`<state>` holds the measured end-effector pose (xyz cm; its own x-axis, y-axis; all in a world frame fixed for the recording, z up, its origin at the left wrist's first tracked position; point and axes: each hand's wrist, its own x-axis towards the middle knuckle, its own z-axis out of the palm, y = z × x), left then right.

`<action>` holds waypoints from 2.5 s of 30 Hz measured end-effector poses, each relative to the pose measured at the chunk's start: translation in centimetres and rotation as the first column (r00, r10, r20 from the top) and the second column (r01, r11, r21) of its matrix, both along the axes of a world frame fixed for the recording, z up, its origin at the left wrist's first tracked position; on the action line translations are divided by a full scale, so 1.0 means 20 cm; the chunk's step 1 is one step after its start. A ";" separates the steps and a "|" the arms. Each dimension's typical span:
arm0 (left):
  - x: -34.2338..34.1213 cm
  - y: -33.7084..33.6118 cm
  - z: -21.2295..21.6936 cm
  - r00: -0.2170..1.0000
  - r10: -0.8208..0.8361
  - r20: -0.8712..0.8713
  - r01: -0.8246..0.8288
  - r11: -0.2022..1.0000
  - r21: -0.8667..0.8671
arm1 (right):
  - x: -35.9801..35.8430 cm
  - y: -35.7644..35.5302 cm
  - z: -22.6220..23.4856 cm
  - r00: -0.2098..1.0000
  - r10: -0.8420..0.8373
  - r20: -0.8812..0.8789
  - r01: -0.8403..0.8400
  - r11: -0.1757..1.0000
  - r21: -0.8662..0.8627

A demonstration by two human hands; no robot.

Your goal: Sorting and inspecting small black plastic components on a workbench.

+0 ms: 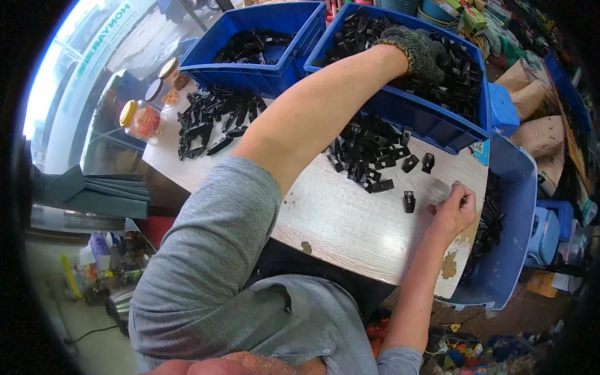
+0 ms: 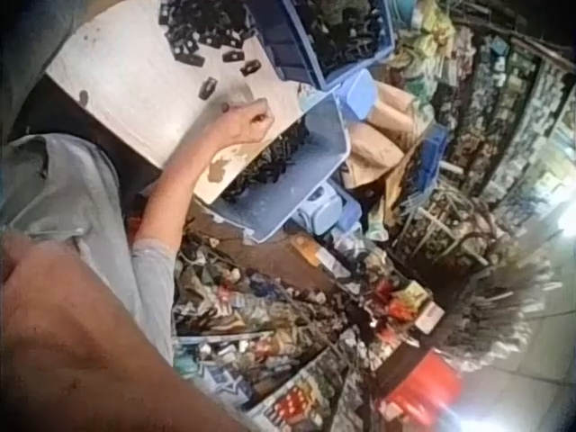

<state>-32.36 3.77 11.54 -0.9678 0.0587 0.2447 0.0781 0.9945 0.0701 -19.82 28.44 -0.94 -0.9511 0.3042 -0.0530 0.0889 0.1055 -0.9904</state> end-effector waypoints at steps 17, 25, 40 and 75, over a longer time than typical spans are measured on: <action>0.10 -0.01 0.10 0.994 0.023 0.108 -0.021 1.000 -0.020 | 0.00 -0.02 0.02 1.000 -0.017 -0.002 0.017 0.999 -0.028; 0.08 -0.07 0.04 0.999 -0.045 0.003 0.045 0.998 0.035 | 0.01 -0.01 0.00 1.000 -0.016 -0.006 0.016 1.000 -0.010; 0.27 -0.02 0.19 0.981 -0.174 0.088 0.168 0.983 0.075 | 0.01 -0.04 0.07 0.999 -0.018 0.035 0.019 1.000 -0.025; 0.20 -0.12 0.04 0.901 0.019 -0.433 0.126 0.944 0.304 | 0.03 -0.04 0.06 1.000 -0.001 -0.017 0.001 0.999 -0.033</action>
